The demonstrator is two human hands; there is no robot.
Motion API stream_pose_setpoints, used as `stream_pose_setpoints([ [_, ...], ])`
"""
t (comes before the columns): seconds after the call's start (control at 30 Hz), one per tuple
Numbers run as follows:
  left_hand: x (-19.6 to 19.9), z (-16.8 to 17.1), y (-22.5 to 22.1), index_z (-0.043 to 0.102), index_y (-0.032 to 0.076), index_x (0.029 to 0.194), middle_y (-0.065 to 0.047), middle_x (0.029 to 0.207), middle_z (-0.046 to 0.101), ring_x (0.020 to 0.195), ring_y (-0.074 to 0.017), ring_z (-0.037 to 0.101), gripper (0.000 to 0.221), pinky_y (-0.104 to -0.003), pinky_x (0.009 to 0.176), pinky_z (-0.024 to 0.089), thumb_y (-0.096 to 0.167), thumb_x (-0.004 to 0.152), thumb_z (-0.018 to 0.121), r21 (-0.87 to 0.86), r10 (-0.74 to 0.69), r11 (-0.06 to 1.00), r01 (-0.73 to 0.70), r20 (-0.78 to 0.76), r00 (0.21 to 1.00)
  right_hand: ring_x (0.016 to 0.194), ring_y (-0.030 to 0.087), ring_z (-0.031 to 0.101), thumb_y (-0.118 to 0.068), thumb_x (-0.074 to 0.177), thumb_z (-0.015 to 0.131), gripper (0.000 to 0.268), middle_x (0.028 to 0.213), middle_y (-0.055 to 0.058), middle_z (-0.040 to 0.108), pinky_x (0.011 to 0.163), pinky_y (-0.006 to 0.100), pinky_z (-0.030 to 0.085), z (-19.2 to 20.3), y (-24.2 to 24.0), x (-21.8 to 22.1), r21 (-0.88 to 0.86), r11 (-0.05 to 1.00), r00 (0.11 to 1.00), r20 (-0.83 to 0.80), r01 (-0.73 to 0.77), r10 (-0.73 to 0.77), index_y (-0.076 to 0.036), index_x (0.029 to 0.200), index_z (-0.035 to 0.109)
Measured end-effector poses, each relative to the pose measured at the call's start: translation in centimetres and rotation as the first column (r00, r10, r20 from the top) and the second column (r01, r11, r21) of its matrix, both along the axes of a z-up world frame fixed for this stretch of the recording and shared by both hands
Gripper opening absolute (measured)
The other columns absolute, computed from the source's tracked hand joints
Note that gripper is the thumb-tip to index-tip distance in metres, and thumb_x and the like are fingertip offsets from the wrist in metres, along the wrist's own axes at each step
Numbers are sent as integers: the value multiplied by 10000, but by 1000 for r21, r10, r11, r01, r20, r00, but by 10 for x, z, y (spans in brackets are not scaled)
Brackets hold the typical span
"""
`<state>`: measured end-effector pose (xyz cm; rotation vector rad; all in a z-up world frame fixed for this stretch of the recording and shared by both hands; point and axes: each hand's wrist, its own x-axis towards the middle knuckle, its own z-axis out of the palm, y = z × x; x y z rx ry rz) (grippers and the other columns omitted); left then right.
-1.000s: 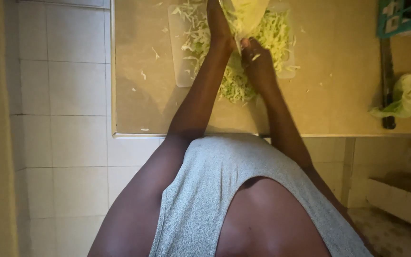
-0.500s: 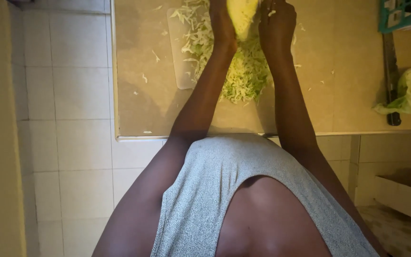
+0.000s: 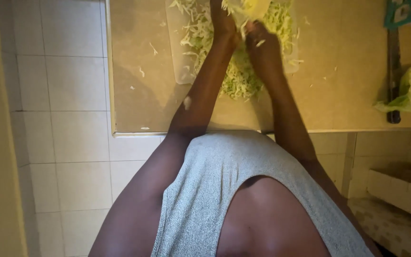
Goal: Shredding a head of cabbage into thin strips using a kitchen knife on a cutting board.
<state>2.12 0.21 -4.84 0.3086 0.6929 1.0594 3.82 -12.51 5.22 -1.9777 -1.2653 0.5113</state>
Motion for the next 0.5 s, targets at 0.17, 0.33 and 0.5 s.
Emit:
stream_pose_setpoints([
  [0.17,15,-10,0,462,148,1370,-112,1432,430,1351,-309,365,629,-469,1072,308,453,827,548,106,66,992,-64,-17,998,487,177,443,-385,1086,356,467,624,52,488,459,379,263,-7,14,52,310,951,883,445,1,-146,-35,955,636],
  [0.33,22,-20,12,587,110,1260,-101,1289,577,1233,-287,494,474,-446,1020,361,379,869,591,210,155,967,-147,-20,988,512,136,567,-132,815,454,154,625,-3,620,451,304,388,-32,29,39,270,960,914,366,74,-173,-120,801,607],
  [0.5,16,-23,4,631,87,1085,-134,953,670,872,-301,627,311,-444,763,466,312,883,562,56,124,991,-122,-38,992,470,151,468,-454,1049,298,471,614,41,521,400,326,282,-3,7,-3,172,984,980,180,50,-81,-68,908,528],
])
